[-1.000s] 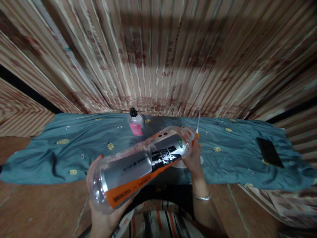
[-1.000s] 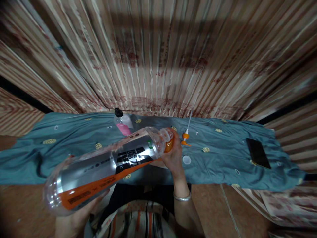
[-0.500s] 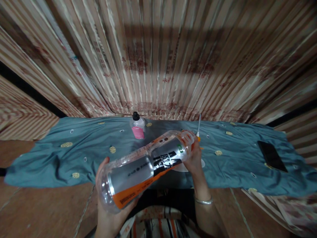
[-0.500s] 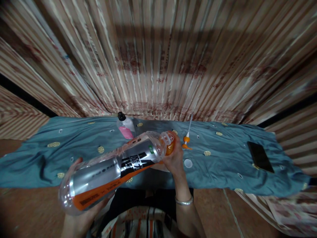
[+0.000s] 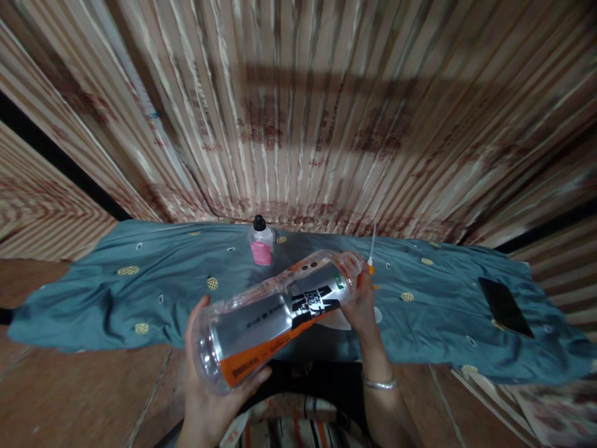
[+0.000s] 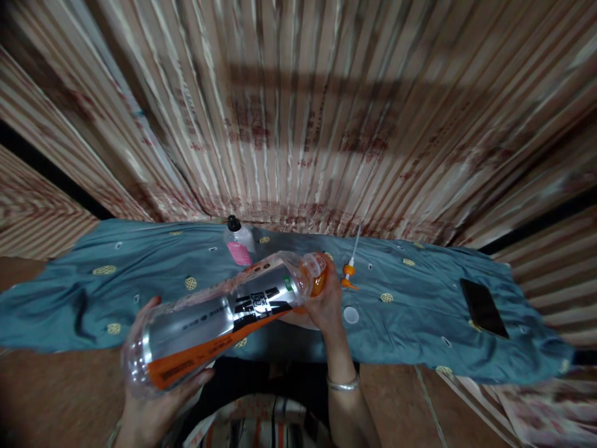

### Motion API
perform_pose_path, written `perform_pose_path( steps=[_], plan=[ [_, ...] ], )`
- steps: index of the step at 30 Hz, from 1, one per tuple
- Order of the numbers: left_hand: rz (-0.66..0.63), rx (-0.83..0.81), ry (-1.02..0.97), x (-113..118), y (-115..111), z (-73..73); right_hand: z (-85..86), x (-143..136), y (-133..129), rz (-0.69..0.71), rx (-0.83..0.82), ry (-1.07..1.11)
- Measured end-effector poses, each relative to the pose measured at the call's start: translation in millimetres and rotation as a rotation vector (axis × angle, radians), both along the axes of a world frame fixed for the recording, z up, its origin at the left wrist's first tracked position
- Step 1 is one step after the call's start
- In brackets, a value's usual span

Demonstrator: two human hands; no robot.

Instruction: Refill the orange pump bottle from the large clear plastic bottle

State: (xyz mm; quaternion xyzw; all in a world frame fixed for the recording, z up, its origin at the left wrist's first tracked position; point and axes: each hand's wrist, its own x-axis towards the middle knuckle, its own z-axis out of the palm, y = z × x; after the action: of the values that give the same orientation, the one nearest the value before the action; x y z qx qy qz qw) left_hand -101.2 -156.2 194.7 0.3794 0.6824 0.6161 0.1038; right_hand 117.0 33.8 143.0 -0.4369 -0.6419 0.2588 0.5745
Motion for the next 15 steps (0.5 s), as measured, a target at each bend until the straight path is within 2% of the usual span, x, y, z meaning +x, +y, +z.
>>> perform_pose_path(
  steps=[5, 15],
  plan=[
    [-0.002, -0.003, -0.157, 18, 6, 18.2, 2.7, 1, 2, 0.015, 0.001, -0.040],
    [-0.066, -0.013, -0.273, 14, 10, 26.8, 4.6, -1, 1, -0.009, 0.025, -0.049]
  ],
)
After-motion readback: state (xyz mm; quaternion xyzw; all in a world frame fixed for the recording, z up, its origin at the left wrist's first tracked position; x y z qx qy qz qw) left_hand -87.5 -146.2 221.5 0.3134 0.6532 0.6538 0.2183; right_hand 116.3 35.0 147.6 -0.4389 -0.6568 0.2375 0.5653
